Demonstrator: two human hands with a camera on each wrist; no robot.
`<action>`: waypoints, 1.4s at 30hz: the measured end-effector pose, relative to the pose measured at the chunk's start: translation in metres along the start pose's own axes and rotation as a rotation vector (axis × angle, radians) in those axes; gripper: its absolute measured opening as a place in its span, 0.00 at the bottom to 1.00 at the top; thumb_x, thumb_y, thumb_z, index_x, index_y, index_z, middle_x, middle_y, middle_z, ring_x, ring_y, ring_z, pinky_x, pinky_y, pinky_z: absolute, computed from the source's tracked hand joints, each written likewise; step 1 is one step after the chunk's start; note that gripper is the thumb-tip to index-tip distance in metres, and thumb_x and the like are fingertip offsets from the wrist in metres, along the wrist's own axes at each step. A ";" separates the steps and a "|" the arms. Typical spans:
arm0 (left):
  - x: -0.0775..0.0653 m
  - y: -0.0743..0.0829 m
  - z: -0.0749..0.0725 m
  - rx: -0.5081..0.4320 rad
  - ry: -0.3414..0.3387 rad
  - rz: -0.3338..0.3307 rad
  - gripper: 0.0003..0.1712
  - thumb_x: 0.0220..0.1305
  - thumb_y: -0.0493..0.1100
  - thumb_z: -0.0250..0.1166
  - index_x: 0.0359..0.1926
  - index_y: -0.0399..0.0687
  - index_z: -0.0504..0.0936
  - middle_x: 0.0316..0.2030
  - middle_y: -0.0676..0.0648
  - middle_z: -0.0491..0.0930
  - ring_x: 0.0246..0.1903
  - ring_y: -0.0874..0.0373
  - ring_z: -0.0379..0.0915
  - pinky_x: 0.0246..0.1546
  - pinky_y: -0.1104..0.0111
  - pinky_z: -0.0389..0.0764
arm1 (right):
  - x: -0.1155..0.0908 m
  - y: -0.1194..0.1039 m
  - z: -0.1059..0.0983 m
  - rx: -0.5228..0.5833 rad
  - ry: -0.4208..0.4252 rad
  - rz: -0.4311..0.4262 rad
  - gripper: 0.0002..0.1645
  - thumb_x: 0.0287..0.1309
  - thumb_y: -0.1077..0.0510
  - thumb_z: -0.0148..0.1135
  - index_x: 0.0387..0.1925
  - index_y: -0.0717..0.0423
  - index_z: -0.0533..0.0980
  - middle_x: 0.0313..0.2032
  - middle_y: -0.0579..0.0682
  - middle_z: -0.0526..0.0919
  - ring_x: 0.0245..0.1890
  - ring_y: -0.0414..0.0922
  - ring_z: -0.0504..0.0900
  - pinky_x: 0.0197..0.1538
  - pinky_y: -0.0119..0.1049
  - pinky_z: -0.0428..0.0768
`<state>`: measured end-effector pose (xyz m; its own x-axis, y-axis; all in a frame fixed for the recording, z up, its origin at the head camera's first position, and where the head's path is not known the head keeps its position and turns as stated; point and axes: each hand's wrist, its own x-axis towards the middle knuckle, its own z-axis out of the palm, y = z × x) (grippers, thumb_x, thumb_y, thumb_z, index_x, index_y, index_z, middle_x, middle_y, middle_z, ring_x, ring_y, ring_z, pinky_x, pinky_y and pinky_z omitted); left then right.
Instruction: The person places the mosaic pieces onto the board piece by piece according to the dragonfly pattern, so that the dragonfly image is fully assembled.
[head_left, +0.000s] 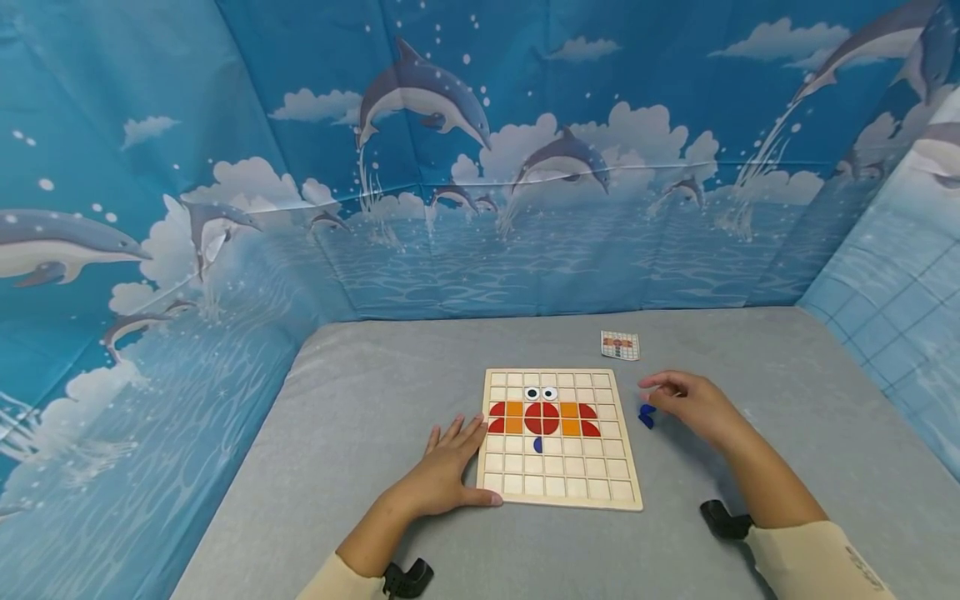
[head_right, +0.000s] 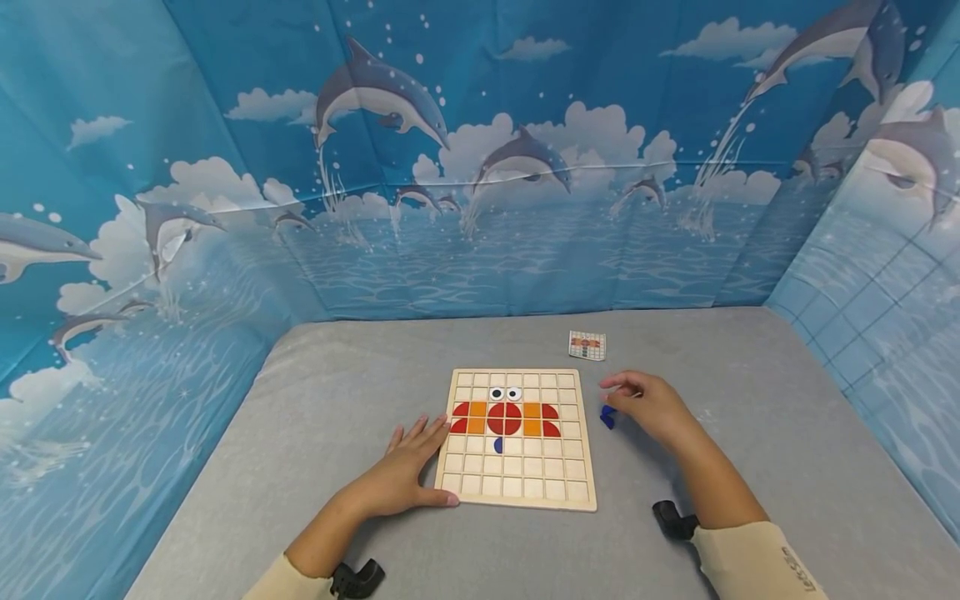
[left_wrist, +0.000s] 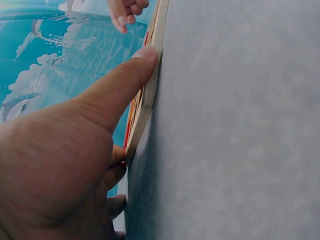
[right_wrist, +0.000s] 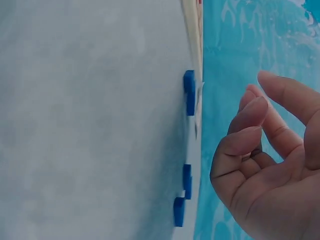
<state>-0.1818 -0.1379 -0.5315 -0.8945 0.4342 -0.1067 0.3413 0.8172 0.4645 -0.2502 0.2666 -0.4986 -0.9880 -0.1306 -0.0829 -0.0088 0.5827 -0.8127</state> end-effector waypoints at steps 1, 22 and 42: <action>0.000 0.000 0.000 0.003 -0.001 0.001 0.66 0.51 0.73 0.72 0.81 0.50 0.51 0.81 0.51 0.46 0.82 0.46 0.34 0.77 0.38 0.35 | 0.000 0.002 0.000 0.010 -0.008 0.008 0.25 0.70 0.50 0.61 0.60 0.61 0.77 0.38 0.54 0.81 0.35 0.48 0.77 0.36 0.39 0.78; -0.001 -0.001 0.001 -0.005 -0.003 0.007 0.66 0.51 0.72 0.72 0.81 0.51 0.50 0.81 0.51 0.46 0.82 0.45 0.33 0.76 0.37 0.35 | 0.005 0.026 -0.001 0.035 -0.109 0.109 0.23 0.68 0.56 0.61 0.58 0.66 0.77 0.28 0.49 0.80 0.30 0.44 0.78 0.33 0.38 0.82; -0.001 0.000 0.000 -0.007 0.001 0.000 0.66 0.51 0.73 0.72 0.81 0.51 0.51 0.81 0.51 0.47 0.82 0.46 0.34 0.77 0.37 0.35 | 0.005 0.021 0.002 -0.082 -0.079 0.077 0.18 0.65 0.57 0.64 0.51 0.64 0.79 0.28 0.49 0.80 0.28 0.44 0.77 0.31 0.38 0.80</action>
<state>-0.1804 -0.1381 -0.5314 -0.8946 0.4341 -0.1059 0.3394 0.8144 0.4708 -0.2548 0.2767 -0.5174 -0.9710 -0.1443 -0.1909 0.0505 0.6563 -0.7528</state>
